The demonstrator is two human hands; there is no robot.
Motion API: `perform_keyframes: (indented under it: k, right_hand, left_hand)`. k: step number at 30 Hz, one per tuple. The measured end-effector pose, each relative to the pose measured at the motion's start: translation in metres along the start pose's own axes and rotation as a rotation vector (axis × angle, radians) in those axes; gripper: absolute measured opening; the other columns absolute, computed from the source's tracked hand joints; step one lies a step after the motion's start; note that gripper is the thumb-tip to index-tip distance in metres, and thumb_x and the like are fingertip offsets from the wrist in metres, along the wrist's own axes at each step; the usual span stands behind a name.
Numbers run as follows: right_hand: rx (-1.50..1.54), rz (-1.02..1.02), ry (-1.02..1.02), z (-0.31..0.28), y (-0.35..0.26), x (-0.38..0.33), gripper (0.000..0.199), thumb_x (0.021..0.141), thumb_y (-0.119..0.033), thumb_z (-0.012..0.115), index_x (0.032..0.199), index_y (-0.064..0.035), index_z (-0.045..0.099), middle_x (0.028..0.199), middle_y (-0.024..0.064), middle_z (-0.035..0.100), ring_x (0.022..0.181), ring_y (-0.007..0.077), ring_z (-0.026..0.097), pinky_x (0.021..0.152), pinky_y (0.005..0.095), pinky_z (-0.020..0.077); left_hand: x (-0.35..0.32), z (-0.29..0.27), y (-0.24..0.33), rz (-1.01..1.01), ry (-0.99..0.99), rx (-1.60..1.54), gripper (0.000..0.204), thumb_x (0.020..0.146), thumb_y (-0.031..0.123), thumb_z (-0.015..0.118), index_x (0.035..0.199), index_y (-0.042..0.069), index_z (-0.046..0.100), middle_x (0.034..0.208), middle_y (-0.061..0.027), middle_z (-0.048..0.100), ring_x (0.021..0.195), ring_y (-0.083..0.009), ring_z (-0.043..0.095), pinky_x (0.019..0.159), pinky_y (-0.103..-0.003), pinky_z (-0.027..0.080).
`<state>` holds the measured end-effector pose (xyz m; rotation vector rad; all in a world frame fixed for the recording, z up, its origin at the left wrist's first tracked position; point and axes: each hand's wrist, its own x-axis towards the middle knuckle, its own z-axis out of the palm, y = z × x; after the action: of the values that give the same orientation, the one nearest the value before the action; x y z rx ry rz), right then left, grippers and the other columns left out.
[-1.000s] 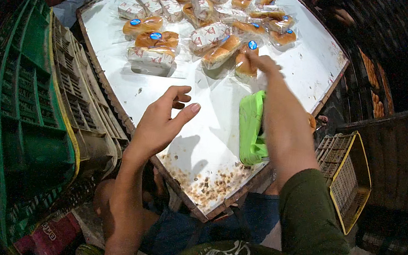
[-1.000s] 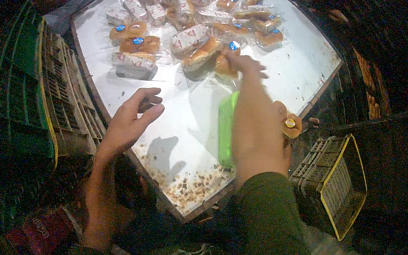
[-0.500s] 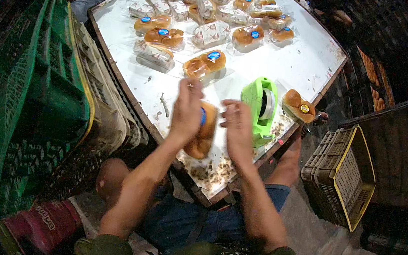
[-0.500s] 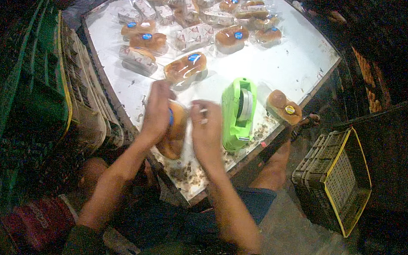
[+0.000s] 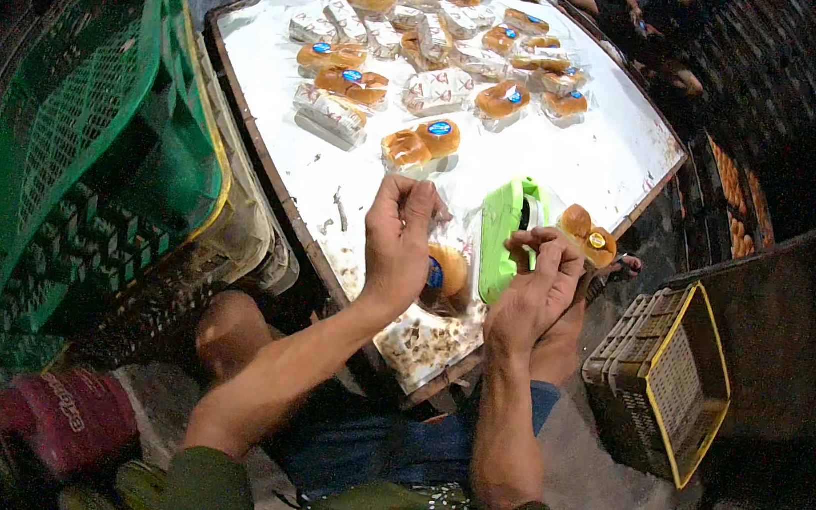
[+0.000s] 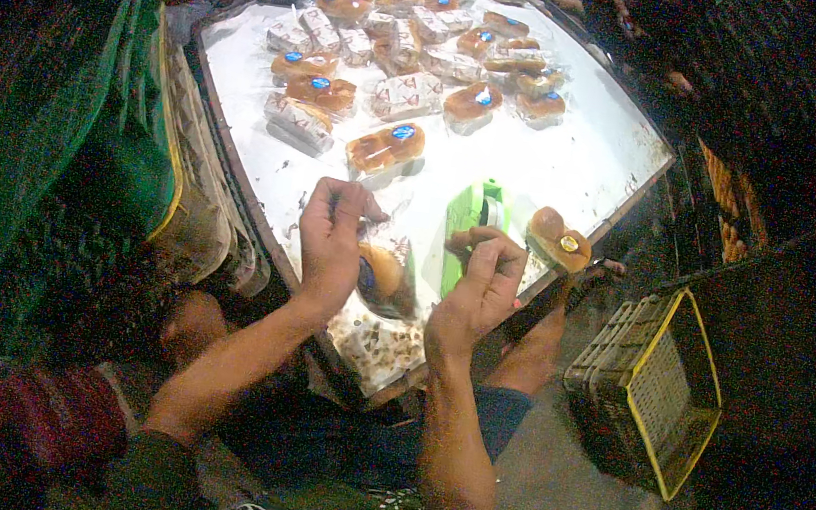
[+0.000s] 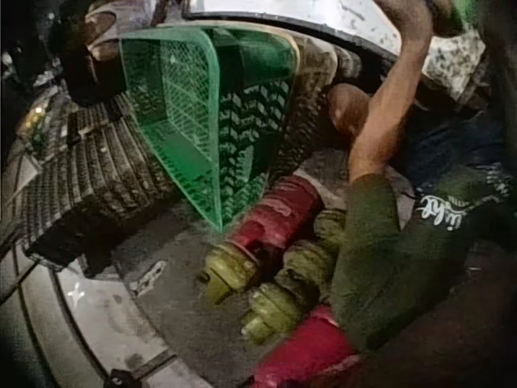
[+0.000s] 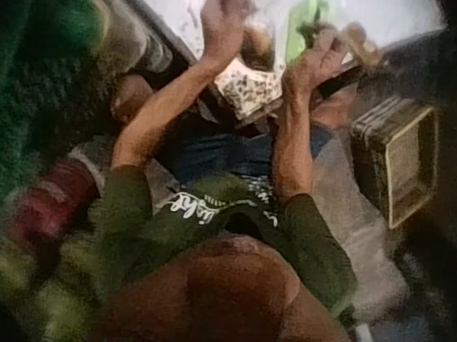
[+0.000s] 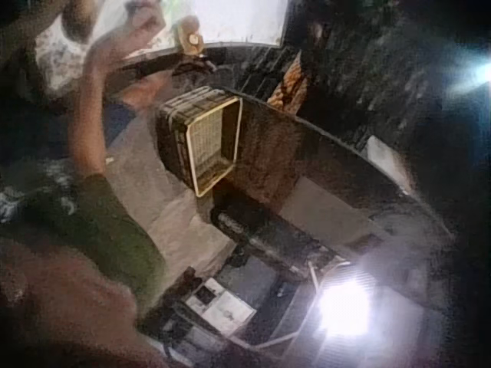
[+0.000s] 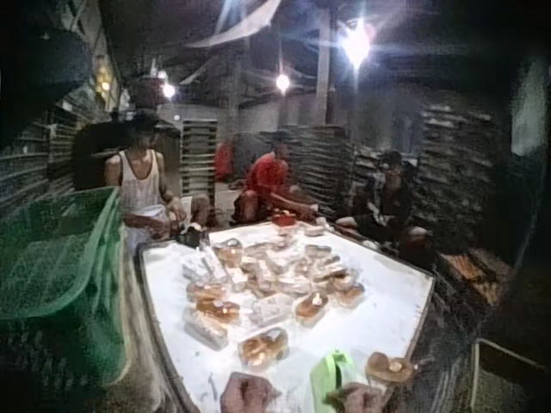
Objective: The person sits at a table and packages individual bread rolls into clear plastic bags using a handheld sealing device. They place the sealed rolls into a plastic basket and continue the process with additional rolls.
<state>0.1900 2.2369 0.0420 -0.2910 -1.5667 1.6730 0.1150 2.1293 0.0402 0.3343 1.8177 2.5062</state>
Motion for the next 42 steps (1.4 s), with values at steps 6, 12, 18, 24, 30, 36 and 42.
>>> perform_keyframes:
  k: [6,12,18,24,30,36,42]
  right_hand:
    - [-0.158,0.222,-0.447,0.001,0.021,-0.028,0.082,0.082,-0.017,0.076,0.140,-0.0003,0.020,0.106,0.0196,0.062,0.095,0.0311,0.063,0.088,0.0383,0.0487]
    - [-0.832,0.162,-0.566,0.004,0.002,-0.016,0.089,0.078,-0.009,0.077,0.142,0.0018,0.017,0.098,0.0188,0.063,0.090,0.0298,0.066,0.079,0.0346,0.0514]
    - [-0.836,0.154,-0.590,0.006,0.001,-0.011,0.084,0.082,-0.012,0.075,0.143,-0.0014,0.018,0.107,0.0202,0.065,0.098,0.0284,0.066,0.085,0.0337,0.0511]
    - [-0.590,-0.064,-0.391,0.019,0.010,-0.006,0.069,0.091,-0.032,0.066,0.138,0.0015,0.029,0.111,0.0227,0.058,0.100,0.0332,0.060,0.088,0.0409,0.0468]
    - [-0.239,0.007,-0.189,0.023,-0.029,0.007,0.016,0.102,-0.018,0.050,0.105,-0.0020,0.051,0.105,0.0079,0.055,0.096,0.0150,0.053,0.089,0.0295,0.0436]
    - [0.028,0.121,-0.225,0.005,-0.021,0.009,0.009,0.096,-0.011,0.059,0.097,-0.0025,0.056,0.096,0.0039,0.061,0.089,0.0121,0.056,0.084,0.0277,0.0451]
    - [-0.301,-0.264,-0.284,0.014,-0.055,-0.003,0.011,0.085,0.002,0.063,0.093,-0.0008,0.056,0.123,0.0183,0.052,0.119,0.0279,0.052,0.103,0.0406,0.0417]
  left_hand:
    - [0.024,-0.014,0.025,-0.188,0.060,-0.334,0.019,0.101,0.021,0.052,0.099,0.002,0.053,0.085,-0.0047,0.060,0.077,-0.0136,0.059,0.076,-0.030,0.052]
    - [0.049,-0.049,0.038,0.400,-0.152,0.859,0.033,0.087,0.029,0.070,0.106,0.004,0.062,0.103,-0.0140,0.064,0.099,-0.0270,0.061,0.089,-0.039,0.046]
    - [0.038,-0.037,0.022,0.374,-0.225,0.481,0.065,0.087,0.051,0.063,0.128,0.002,0.057,0.132,-0.0268,0.050,0.127,-0.0413,0.040,0.109,-0.050,0.026]
    - [0.036,-0.027,-0.006,-0.111,-0.179,0.122,0.054,0.104,0.045,0.035,0.129,0.000,0.050,0.110,-0.0209,0.059,0.102,-0.0277,0.058,0.093,-0.036,0.043]
    - [0.009,-0.008,0.018,0.572,-0.150,0.451,0.026,0.101,0.027,0.051,0.105,0.001,0.055,0.082,-0.0117,0.059,0.076,-0.0182,0.059,0.066,-0.033,0.048]
    - [-0.007,0.000,0.022,0.304,-0.027,0.157,0.020,0.102,0.020,0.048,0.093,0.002,0.051,0.076,-0.0069,0.057,0.069,-0.0138,0.055,0.063,-0.030,0.047]
    - [-0.005,-0.010,0.028,0.653,0.051,0.400,0.013,0.099,0.014,0.049,0.090,0.005,0.052,0.088,-0.0098,0.056,0.088,-0.0252,0.049,0.084,-0.037,0.039]
